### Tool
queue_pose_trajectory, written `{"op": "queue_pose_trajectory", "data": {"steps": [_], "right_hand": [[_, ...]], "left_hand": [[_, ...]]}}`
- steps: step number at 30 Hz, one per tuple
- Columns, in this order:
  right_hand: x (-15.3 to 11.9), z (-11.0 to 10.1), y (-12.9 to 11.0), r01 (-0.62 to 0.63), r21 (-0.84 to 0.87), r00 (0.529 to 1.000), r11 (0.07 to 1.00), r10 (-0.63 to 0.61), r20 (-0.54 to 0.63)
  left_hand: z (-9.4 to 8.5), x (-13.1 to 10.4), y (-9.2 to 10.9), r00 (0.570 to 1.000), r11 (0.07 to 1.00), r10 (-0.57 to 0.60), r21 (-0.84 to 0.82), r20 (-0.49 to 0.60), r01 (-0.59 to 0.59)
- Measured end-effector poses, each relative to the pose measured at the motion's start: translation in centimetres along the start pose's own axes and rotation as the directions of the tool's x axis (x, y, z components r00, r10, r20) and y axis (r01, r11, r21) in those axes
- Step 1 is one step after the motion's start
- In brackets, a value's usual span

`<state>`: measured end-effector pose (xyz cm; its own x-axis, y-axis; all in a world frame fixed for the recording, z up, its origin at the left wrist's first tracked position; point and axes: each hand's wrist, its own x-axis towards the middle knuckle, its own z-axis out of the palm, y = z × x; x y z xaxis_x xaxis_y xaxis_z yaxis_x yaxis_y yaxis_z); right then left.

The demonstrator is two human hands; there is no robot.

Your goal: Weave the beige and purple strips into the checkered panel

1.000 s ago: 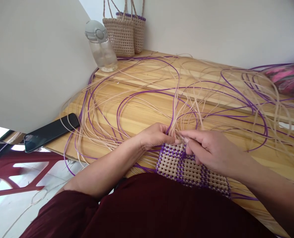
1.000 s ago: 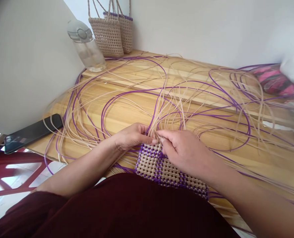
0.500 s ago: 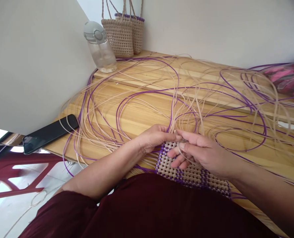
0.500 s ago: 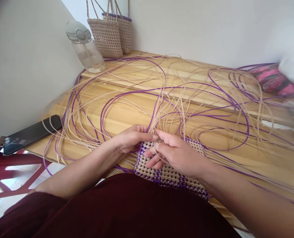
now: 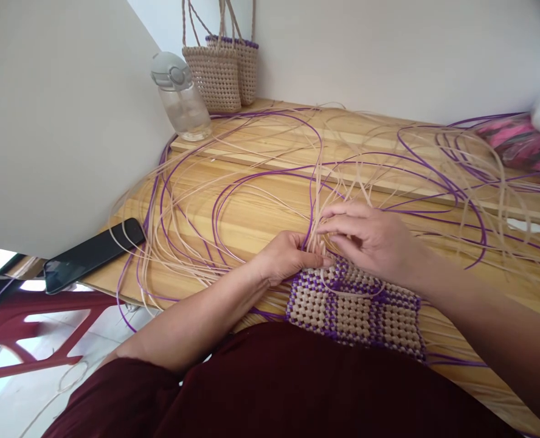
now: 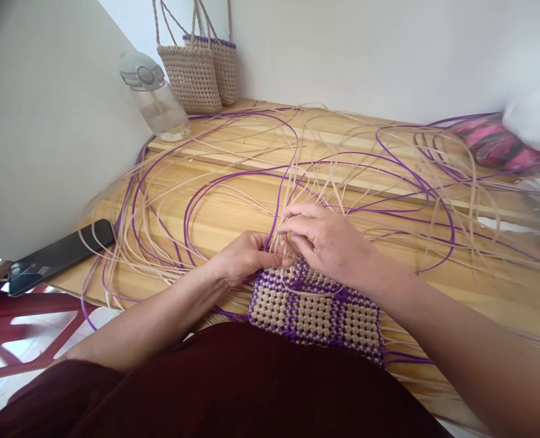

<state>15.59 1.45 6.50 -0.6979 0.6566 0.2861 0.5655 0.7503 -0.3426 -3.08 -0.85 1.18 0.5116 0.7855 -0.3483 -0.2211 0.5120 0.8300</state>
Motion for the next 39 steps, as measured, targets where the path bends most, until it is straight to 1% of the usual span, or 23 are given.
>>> {"op": "queue_pose_trajectory", "data": {"steps": [1, 2, 3, 5, 8, 10, 12, 14, 16, 18, 19, 21, 23, 25, 26, 29, 30, 32, 34, 35, 37, 39], "right_hand": [[0.2, 0.5, 0.5, 0.048, 0.013, 0.999, 0.999, -0.048, 0.005], [0.2, 1.0, 1.0, 0.069, 0.026, 0.998, 0.997, -0.069, 0.010], [0.2, 1.4, 1.3, 0.071, 0.036, 0.997, 0.997, -0.072, 0.019], [-0.1, 1.6, 1.7, 0.036, 0.033, 0.998, 0.999, -0.037, 0.054], [-0.6, 0.6, 1.5, 0.000, -0.016, 0.988, 1.000, 0.003, 0.153], [-0.7, -0.5, 0.9, 0.040, -0.037, 0.968, 0.999, -0.030, 0.249], [-0.4, -1.4, 0.0, 0.089, 0.006, 0.933, 0.996, -0.085, 0.350], [0.2, -1.6, -0.8, 0.099, 0.092, 0.906, 0.991, -0.128, 0.404], [1.0, -1.1, -1.1, 0.021, 0.158, 0.916, 0.987, -0.082, 0.393], [1.8, -0.2, -0.8, -0.135, 0.191, 0.937, 0.972, 0.063, 0.343], [2.1, 0.3, -0.3, -0.226, 0.205, 0.936, 0.952, 0.154, 0.317], [2.5, 1.0, 0.7, -0.360, 0.260, 0.913, 0.896, 0.280, 0.297], [2.5, 1.4, 1.8, -0.429, 0.319, 0.888, 0.845, 0.330, 0.321], [2.2, 1.4, 2.3, -0.453, 0.332, 0.875, 0.827, 0.343, 0.340], [2.0, 1.3, 2.3, -0.455, 0.313, 0.874, 0.834, 0.351, 0.338], [1.2, 0.8, 1.3, -0.435, 0.192, 0.880, 0.880, 0.371, 0.295], [0.9, 0.6, 0.7, -0.431, 0.153, 0.882, 0.889, 0.379, 0.281], [0.4, 0.3, -0.5, -0.445, 0.103, 0.876, 0.890, 0.408, 0.257], [0.1, 0.1, -1.4, -0.484, 0.112, 0.857, 0.868, 0.445, 0.261], [0.0, 0.1, -1.6, -0.508, 0.129, 0.844, 0.851, 0.462, 0.273], [-0.2, 0.1, -1.8, -0.546, 0.165, 0.822, 0.821, 0.487, 0.296], [-0.5, 0.3, -1.7, -0.568, 0.191, 0.811, 0.801, 0.505, 0.296]], "left_hand": [[0.0, 0.0, 0.0, 1.000, 1.000, 0.011, 0.008, -0.001, -0.011], [-0.1, 0.1, 0.0, 1.000, 1.000, 0.023, 0.017, -0.004, -0.023], [-0.1, 0.1, 0.0, 0.999, 0.999, 0.033, 0.029, -0.006, -0.032], [-0.3, 0.2, 0.0, 0.999, 0.997, 0.047, 0.067, -0.003, -0.046], [-0.5, 0.3, 0.0, 0.997, 0.981, 0.070, 0.180, -0.013, -0.067], [-0.7, 0.4, -0.1, 0.996, 0.960, 0.091, 0.268, -0.023, -0.082], [-0.8, 0.4, -0.3, 0.994, 0.935, 0.111, 0.342, -0.019, -0.098], [-1.0, 0.5, -0.4, 0.990, 0.910, 0.139, 0.396, -0.023, -0.119], [-1.0, 0.5, -0.7, 0.985, 0.903, 0.169, 0.406, -0.031, -0.142], [-0.9, 0.6, -0.8, 0.985, 0.921, 0.173, 0.357, -0.024, -0.153], [-0.9, 0.6, -0.9, 0.987, 0.937, 0.162, 0.318, -0.021, -0.147], [-0.7, 0.6, -0.8, 0.993, 0.965, 0.119, 0.238, -0.022, -0.110], [-0.5, 0.5, -0.7, 0.997, 0.984, 0.071, 0.165, -0.023, -0.066], [-0.4, 0.4, -0.4, 0.999, 0.993, 0.038, 0.115, -0.011, -0.036], [-0.4, 0.4, -0.3, 1.000, 0.994, 0.026, 0.104, -0.008, -0.025], [-0.6, 0.5, -0.2, 1.000, 0.992, -0.011, 0.123, 0.002, 0.011], [-0.7, 0.5, -0.2, 1.000, 0.990, -0.007, 0.144, 0.009, 0.006], [-0.9, 0.7, -0.3, 0.999, 0.981, 0.049, 0.186, 0.015, -0.051], [-1.2, 0.9, -0.5, 0.992, 0.972, 0.124, 0.202, 0.006, -0.123], [-1.4, 1.0, -0.6, 0.990, 0.970, 0.144, 0.200, -0.002, -0.141], [-1.5, 1.1, -0.7, 0.990, 0.972, 0.139, 0.194, -0.016, -0.133], [-1.6, 1.0, -0.7, 0.993, 0.975, 0.118, 0.189, -0.015, -0.113]]}}
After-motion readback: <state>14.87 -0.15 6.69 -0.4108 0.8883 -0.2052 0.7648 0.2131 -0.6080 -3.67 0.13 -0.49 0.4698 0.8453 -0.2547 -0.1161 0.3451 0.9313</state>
